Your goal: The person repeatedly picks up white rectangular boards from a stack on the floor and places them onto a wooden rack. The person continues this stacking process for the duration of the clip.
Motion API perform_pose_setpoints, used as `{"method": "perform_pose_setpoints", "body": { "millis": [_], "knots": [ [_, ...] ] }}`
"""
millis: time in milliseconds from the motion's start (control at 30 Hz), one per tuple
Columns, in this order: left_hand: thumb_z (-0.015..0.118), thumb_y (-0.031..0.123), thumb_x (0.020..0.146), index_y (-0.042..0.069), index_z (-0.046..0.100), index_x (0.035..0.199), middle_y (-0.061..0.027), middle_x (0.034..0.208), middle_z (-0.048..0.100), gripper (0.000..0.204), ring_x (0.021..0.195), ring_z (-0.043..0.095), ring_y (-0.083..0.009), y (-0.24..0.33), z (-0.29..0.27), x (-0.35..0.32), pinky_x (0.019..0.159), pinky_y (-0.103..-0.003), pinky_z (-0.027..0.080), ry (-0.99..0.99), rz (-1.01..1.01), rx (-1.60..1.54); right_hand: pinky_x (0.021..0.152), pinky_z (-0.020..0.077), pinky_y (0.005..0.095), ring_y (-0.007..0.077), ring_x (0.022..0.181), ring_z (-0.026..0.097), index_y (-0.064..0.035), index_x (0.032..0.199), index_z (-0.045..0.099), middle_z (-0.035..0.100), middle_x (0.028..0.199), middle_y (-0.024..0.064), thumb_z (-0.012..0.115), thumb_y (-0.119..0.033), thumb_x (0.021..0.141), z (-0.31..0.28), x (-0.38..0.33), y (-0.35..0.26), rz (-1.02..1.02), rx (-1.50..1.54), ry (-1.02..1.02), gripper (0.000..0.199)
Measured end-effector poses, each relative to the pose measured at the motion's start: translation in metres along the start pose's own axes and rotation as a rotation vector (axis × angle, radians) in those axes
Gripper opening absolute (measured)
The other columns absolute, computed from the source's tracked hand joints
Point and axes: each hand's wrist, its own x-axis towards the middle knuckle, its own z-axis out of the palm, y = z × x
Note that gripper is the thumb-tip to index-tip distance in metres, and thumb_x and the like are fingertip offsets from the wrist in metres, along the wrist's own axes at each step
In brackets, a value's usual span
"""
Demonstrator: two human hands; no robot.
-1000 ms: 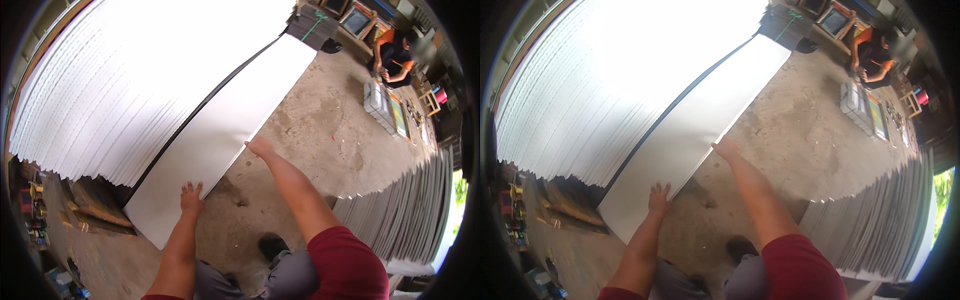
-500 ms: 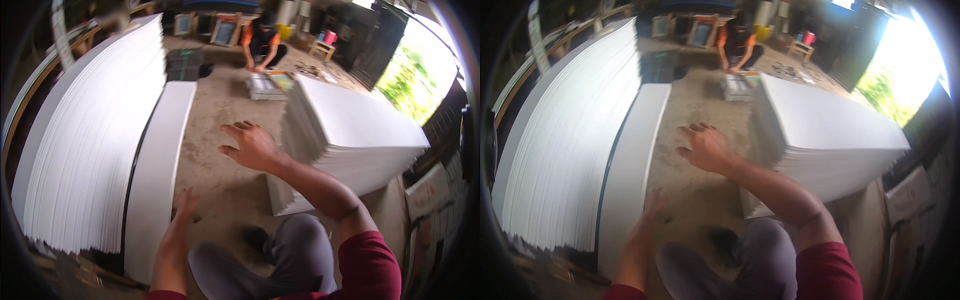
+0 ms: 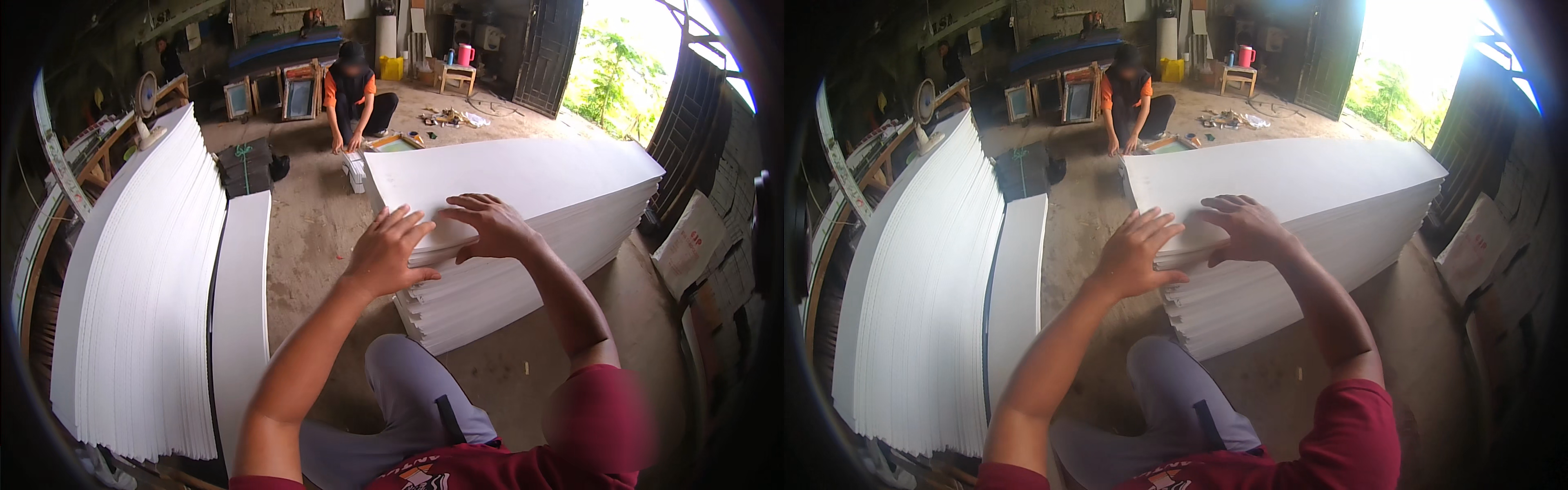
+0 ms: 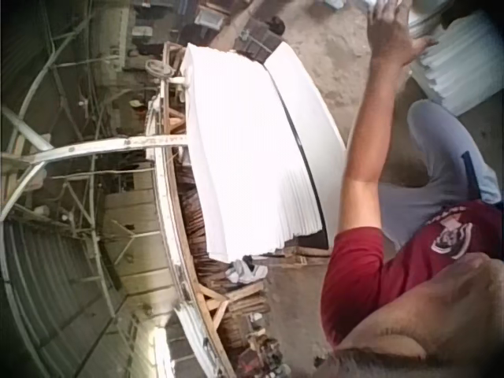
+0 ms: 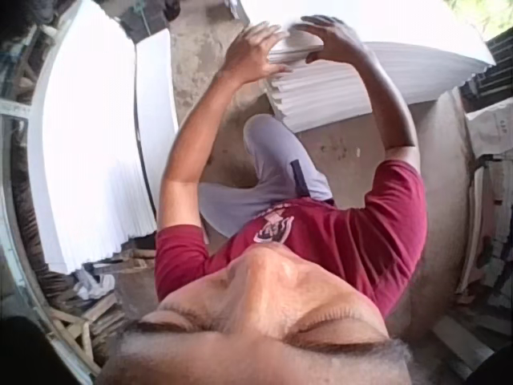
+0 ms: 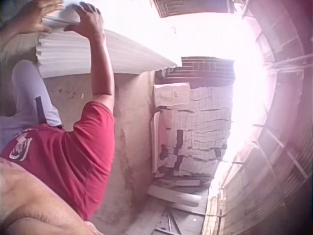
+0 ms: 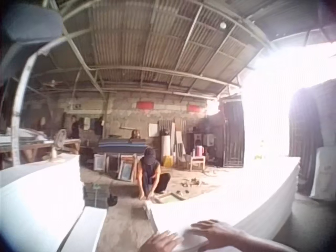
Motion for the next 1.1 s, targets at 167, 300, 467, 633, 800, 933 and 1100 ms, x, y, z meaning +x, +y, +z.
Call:
{"method": "perform_pose_setpoints", "body": {
  "millis": [167,300,467,633,800,933,1100],
  "knots": [
    [0.094,0.050,0.076,0.012,0.071,0.140,-0.0099,0.139,0.069,0.078,0.136,0.060,-0.0290,0.007,0.002,0.015,0.119,-0.047,0.048,-0.126,-0.038,0.045,0.114,0.0495,0.0471,0.0313,0.132,0.065,-0.0208,0.144,0.068,0.071,0.142,0.0062,0.093,-0.047,0.079,-0.006,0.007,0.009,-0.103,0.123,-0.025,0.075],
    [0.096,0.045,0.074,0.012,0.075,0.133,-0.0082,0.138,0.069,0.071,0.133,0.062,-0.0279,0.009,0.006,0.021,0.113,-0.043,0.052,-0.077,-0.051,0.067,0.114,0.0499,0.0463,0.0304,0.127,0.068,-0.0200,0.142,0.070,0.073,0.137,0.0061,0.090,-0.049,0.082,0.004,0.006,0.024,-0.213,0.024,0.049,0.070],
    [0.091,0.035,0.082,0.012,0.076,0.131,-0.0045,0.132,0.073,0.056,0.126,0.064,-0.0248,0.002,0.004,0.033,0.113,-0.040,0.052,0.016,-0.017,0.116,0.105,0.0562,0.0446,0.0285,0.119,0.073,-0.0213,0.140,0.071,0.076,0.132,0.0053,0.087,-0.049,0.085,0.010,0.006,0.032,-0.257,-0.043,0.218,0.064],
    [0.087,0.021,0.083,0.015,0.079,0.130,-0.0041,0.130,0.078,0.048,0.122,0.070,-0.0258,-0.012,-0.035,0.028,0.105,-0.041,0.058,0.064,0.041,0.236,0.103,0.0581,0.0437,0.0262,0.117,0.075,-0.0193,0.141,0.069,0.076,0.131,0.0046,0.087,-0.041,0.086,0.021,0.007,0.022,-0.243,-0.102,0.431,0.063],
    [0.087,0.020,0.085,0.019,0.081,0.128,-0.0056,0.133,0.079,0.044,0.130,0.070,-0.0269,-0.040,-0.112,-0.049,0.120,-0.052,0.047,0.036,-0.134,0.263,0.114,0.0512,0.0475,0.0278,0.128,0.070,-0.0193,0.150,0.062,0.073,0.137,0.0051,0.083,-0.018,0.078,0.014,-0.038,0.049,0.003,-0.244,0.418,0.076],
    [0.088,0.020,0.086,0.020,0.082,0.125,-0.0041,0.133,0.080,0.039,0.135,0.068,-0.0267,-0.047,-0.169,-0.133,0.133,-0.061,0.024,-0.049,-0.443,0.328,0.111,0.0536,0.0473,0.0287,0.131,0.069,-0.0270,0.146,0.067,0.072,0.142,0.0030,0.081,-0.014,0.076,0.040,-0.059,0.072,0.097,-0.278,0.416,0.073],
    [0.090,0.027,0.085,0.019,0.070,0.144,-0.0063,0.158,0.063,0.063,0.149,0.055,-0.0312,0.008,-0.144,-0.138,0.134,-0.063,0.021,-0.239,-0.557,0.428,0.112,0.0542,0.0485,0.0271,0.136,0.067,-0.0309,0.146,0.068,0.070,0.149,-0.0005,0.086,-0.023,0.076,0.050,-0.031,0.021,0.045,-0.256,0.389,0.072]
  ]
}}
